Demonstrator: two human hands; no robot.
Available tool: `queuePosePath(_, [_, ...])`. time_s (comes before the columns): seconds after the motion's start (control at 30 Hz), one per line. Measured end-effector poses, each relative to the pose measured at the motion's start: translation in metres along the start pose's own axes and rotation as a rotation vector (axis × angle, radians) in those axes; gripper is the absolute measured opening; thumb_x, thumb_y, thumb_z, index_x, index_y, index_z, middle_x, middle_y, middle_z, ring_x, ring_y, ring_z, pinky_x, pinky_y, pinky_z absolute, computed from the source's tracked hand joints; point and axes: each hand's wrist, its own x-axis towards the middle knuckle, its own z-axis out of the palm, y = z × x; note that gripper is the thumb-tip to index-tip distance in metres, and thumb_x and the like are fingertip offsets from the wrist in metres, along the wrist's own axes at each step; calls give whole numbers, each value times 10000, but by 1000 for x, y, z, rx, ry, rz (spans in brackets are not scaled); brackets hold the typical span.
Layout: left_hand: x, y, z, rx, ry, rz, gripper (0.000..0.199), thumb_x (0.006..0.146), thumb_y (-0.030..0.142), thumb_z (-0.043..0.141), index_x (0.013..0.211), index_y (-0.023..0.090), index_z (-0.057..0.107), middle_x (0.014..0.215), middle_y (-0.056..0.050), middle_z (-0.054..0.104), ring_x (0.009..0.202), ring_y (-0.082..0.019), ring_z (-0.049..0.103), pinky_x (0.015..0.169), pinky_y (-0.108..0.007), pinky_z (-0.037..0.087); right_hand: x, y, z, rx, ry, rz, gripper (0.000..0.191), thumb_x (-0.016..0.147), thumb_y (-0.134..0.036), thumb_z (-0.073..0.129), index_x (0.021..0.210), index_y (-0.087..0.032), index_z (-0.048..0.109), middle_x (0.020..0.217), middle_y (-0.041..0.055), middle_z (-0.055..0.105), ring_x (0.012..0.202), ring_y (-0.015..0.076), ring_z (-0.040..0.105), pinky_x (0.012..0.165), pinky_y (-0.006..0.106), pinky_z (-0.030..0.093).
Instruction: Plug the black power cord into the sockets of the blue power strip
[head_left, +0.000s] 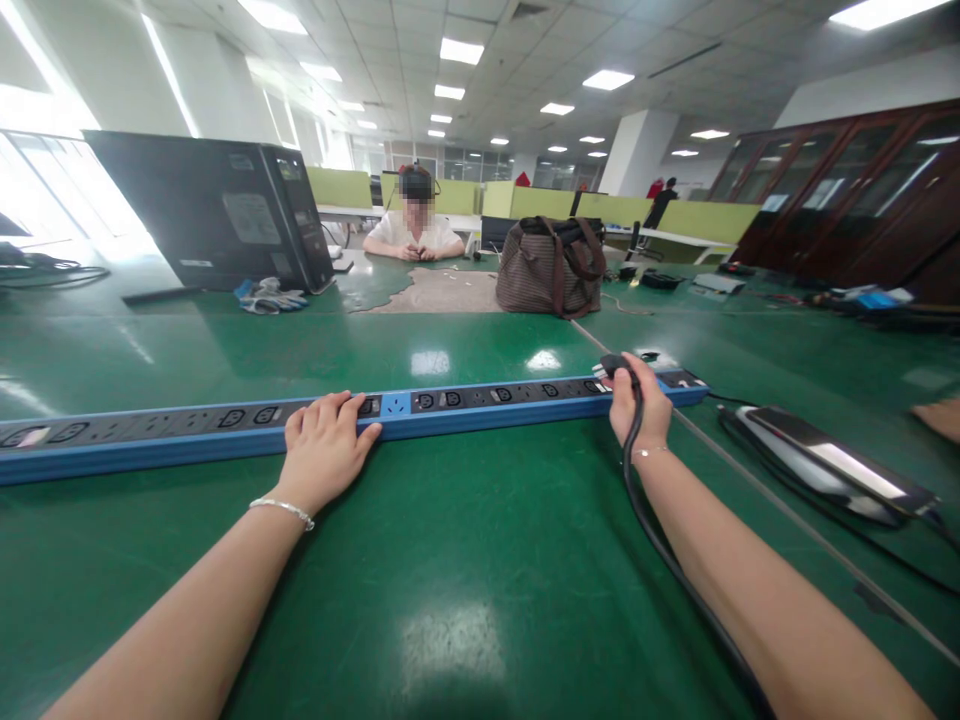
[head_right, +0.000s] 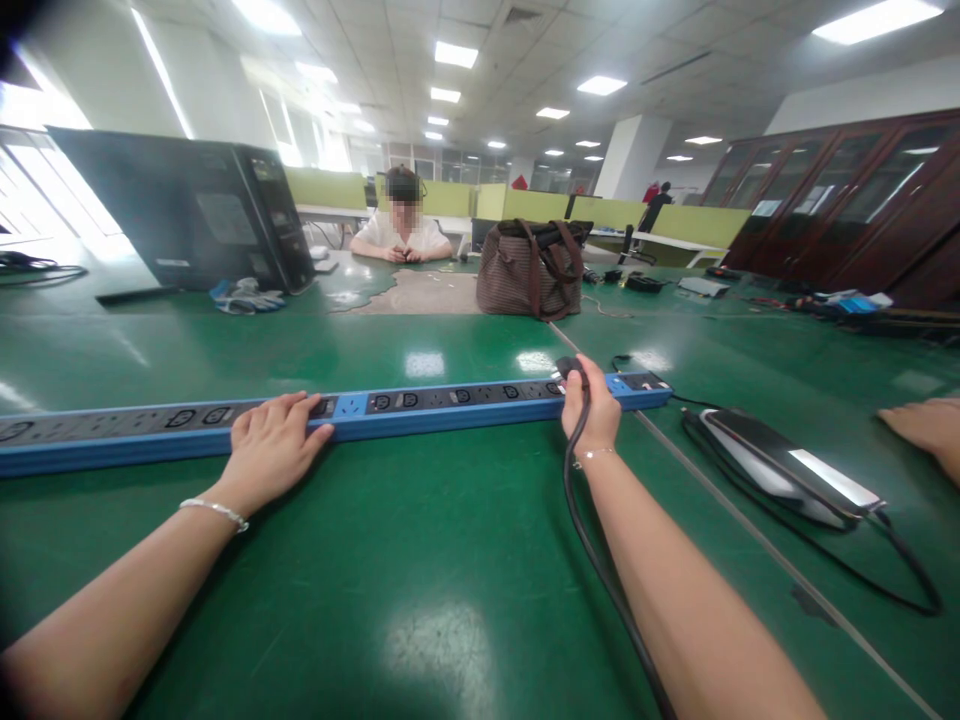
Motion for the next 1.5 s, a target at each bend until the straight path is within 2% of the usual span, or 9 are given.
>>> queuePosePath(0.17, [0,0,0,-8,3,-4,565,868,490,300,1295,156,458,1311,-153,477,1204,-296,408,997,-471,258,-1,0,-5,-65,-8,15,417,859,-399,410,1179,-208,598,1114,84,651,998,246,609,861,350,466])
queuePosePath(0.43, [-1,2,-2,-2,11,-1,556,872,486,304,1289,156,463,1302,-144,484,1206,-288,408,1009,-465,252,-5,-7,-3,-73,-67,-30,431,856,-399,405,1201,-210,582,1127,92,645,1016,254,601,874,357,459])
queuePosePath(0.57, [-1,1,-1,4,14,7,551,875,486,305,1289,159,463,1303,-141,484,1200,-287,412,1004,-463,256,0,-3,-5,-75,-53,-8,431,849,-412,406,1188,-213,586,1113,93,647,995,255,603,870,369,455])
queuePosePath(0.73, [0,-1,1,4,11,6,555,872,489,308,1294,161,458,1304,-145,485,1200,-288,412,1003,-462,255,17,29,-15,-89,65,66,451,835,-428,417,1203,-209,561,1090,91,642,941,237,605,854,378,454])
queuePosePath(0.83, [0,-1,2,2,11,8,559,870,491,311,1293,158,459,1302,-148,485,1200,-290,411,1001,-463,254,26,60,-24,-112,67,89,419,826,-436,433,1142,-213,595,1036,81,657,920,227,605,845,368,457])
queuePosePath(0.97, [1,-1,2,-5,7,2,563,867,495,304,1288,159,468,1303,-154,485,1199,-300,413,997,-471,257,31,87,-29,-119,58,64,424,828,-433,430,1143,-205,601,1102,88,637,987,238,586,871,370,451])
queuePosePath(1.07, [1,-1,2,-8,7,-1,566,865,496,301,1292,163,464,1304,-157,483,1201,-303,411,998,-474,256,31,89,-28,-127,23,40,440,830,-431,434,1180,-213,586,1121,90,633,998,246,583,862,374,456])
queuePosePath(1.27, [1,-1,0,-16,-5,-2,570,862,494,303,1294,157,459,1309,-161,477,1201,-304,408,993,-477,260,31,79,-26,-141,-147,-68,443,835,-404,438,1206,-209,580,1109,88,637,951,248,600,832,371,465])
queuePosePath(1.5, [0,0,0,5,7,3,570,870,496,293,1296,152,454,1304,-155,478,1195,-299,412,994,-468,259,35,85,-27,-85,-204,-129,469,843,-400,419,1221,-164,564,1099,114,628,948,244,603,817,363,470])
